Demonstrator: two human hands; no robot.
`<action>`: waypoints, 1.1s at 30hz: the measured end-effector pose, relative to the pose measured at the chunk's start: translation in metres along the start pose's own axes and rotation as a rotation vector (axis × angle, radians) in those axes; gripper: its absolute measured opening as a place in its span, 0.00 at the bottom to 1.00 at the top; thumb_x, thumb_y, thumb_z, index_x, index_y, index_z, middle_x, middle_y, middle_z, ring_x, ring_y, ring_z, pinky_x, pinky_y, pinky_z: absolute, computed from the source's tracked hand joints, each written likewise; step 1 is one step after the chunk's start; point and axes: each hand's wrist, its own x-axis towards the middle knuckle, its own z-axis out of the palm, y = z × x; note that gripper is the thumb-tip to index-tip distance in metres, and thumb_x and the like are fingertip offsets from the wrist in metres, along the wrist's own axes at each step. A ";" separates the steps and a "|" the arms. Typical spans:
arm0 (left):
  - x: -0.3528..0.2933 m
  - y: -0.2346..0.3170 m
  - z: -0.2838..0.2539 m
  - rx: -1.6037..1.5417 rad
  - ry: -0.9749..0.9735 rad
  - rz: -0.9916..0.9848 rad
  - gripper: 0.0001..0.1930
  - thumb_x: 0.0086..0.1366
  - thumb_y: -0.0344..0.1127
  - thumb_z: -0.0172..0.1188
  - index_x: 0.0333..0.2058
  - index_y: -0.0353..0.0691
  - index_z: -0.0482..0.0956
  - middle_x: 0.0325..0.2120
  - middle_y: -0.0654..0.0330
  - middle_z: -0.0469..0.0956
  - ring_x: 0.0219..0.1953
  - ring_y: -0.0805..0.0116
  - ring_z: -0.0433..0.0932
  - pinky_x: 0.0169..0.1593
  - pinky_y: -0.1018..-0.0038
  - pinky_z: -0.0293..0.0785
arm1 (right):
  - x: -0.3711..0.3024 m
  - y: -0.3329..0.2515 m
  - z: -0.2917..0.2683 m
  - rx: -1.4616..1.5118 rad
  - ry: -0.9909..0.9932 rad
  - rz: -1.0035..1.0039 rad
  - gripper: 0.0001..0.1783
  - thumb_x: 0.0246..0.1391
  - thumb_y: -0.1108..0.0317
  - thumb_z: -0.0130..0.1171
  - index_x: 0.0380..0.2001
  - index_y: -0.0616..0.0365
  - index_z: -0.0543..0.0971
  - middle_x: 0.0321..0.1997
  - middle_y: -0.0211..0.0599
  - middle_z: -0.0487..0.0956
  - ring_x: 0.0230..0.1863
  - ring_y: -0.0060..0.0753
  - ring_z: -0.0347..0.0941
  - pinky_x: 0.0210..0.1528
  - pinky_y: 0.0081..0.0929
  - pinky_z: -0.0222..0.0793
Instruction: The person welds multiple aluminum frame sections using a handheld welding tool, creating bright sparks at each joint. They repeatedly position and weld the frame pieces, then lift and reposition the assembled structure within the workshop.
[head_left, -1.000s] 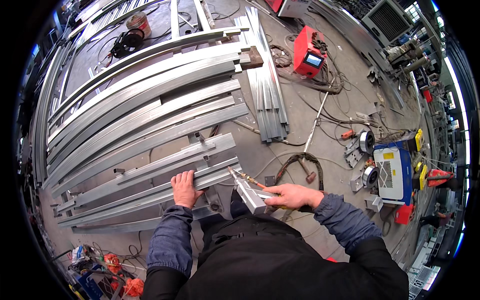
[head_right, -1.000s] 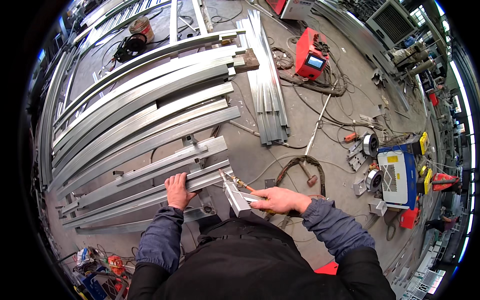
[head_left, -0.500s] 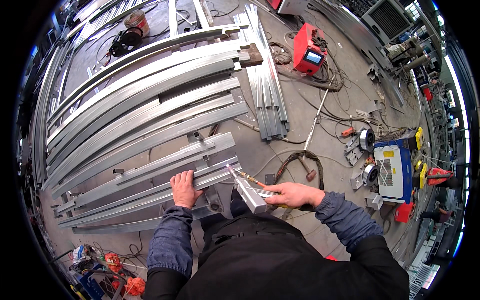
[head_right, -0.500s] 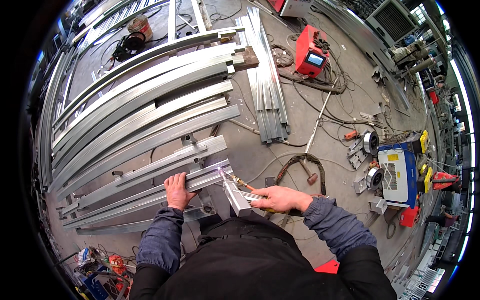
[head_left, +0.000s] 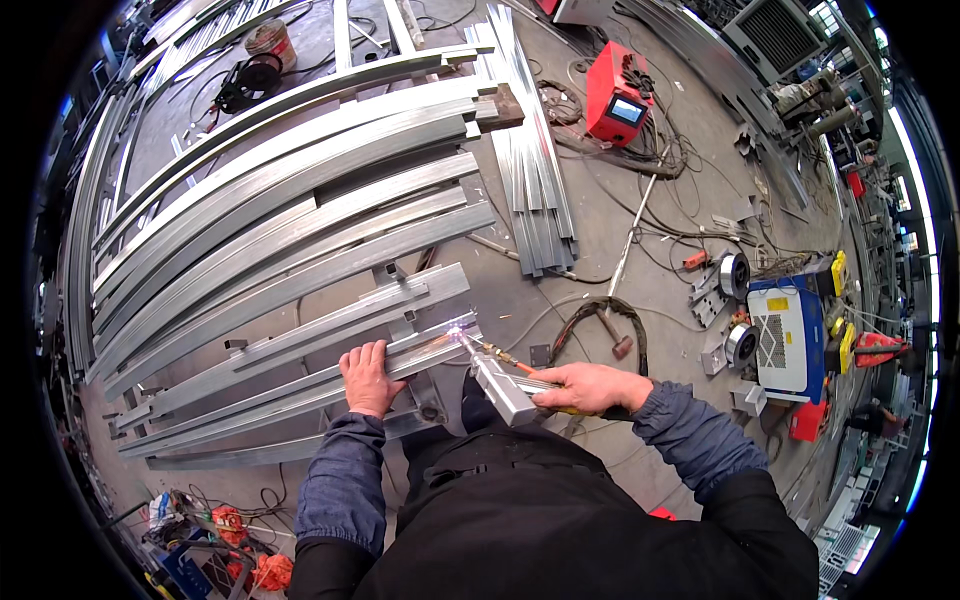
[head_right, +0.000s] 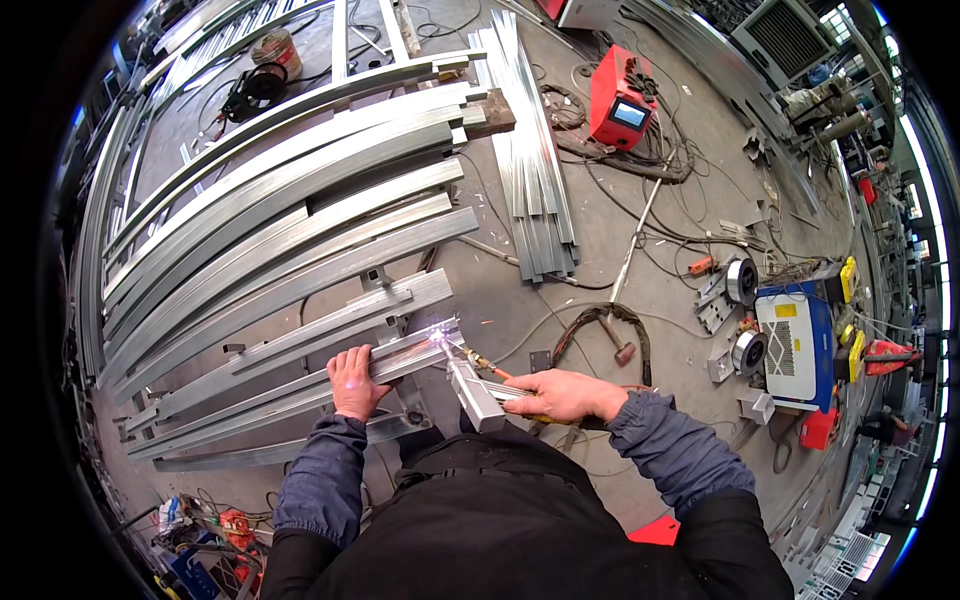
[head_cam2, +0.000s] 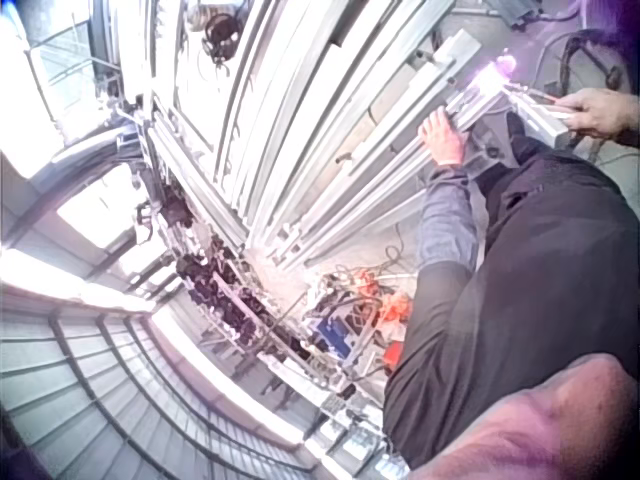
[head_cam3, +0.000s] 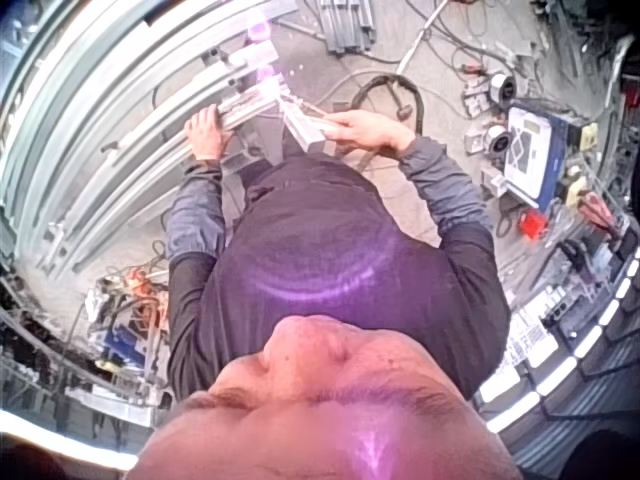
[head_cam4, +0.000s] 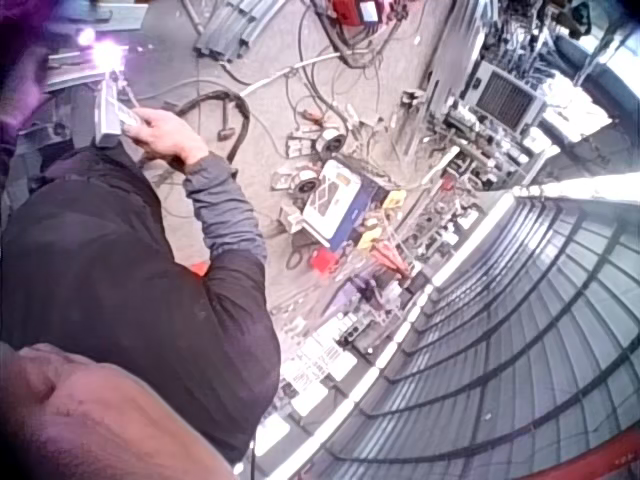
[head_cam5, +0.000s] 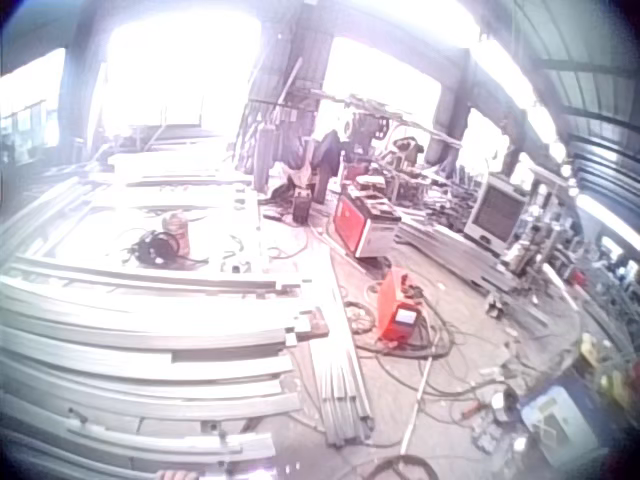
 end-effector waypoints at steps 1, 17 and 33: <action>0.000 0.000 0.000 0.000 -0.009 -0.005 0.46 0.40 0.53 0.87 0.58 0.45 0.78 0.49 0.61 0.80 0.54 0.55 0.77 0.66 0.56 0.65 | 0.000 -0.001 -0.001 -0.004 0.001 -0.005 0.34 0.77 0.41 0.59 0.74 0.50 0.76 0.54 0.39 0.87 0.54 0.31 0.80 0.61 0.33 0.74; 0.000 0.000 0.001 0.005 -0.024 -0.012 0.47 0.40 0.52 0.87 0.60 0.45 0.78 0.50 0.61 0.80 0.57 0.54 0.76 0.68 0.56 0.64 | 0.002 0.013 -0.002 0.099 -0.034 0.018 0.33 0.76 0.42 0.60 0.73 0.50 0.76 0.47 0.30 0.85 0.48 0.25 0.76 0.56 0.30 0.74; 0.000 -0.001 -0.001 0.004 -0.034 -0.020 0.47 0.40 0.52 0.87 0.60 0.45 0.78 0.51 0.61 0.80 0.56 0.54 0.76 0.68 0.55 0.64 | -0.002 0.008 -0.005 0.060 -0.008 -0.028 0.33 0.77 0.43 0.60 0.73 0.52 0.76 0.50 0.31 0.85 0.51 0.24 0.76 0.58 0.29 0.73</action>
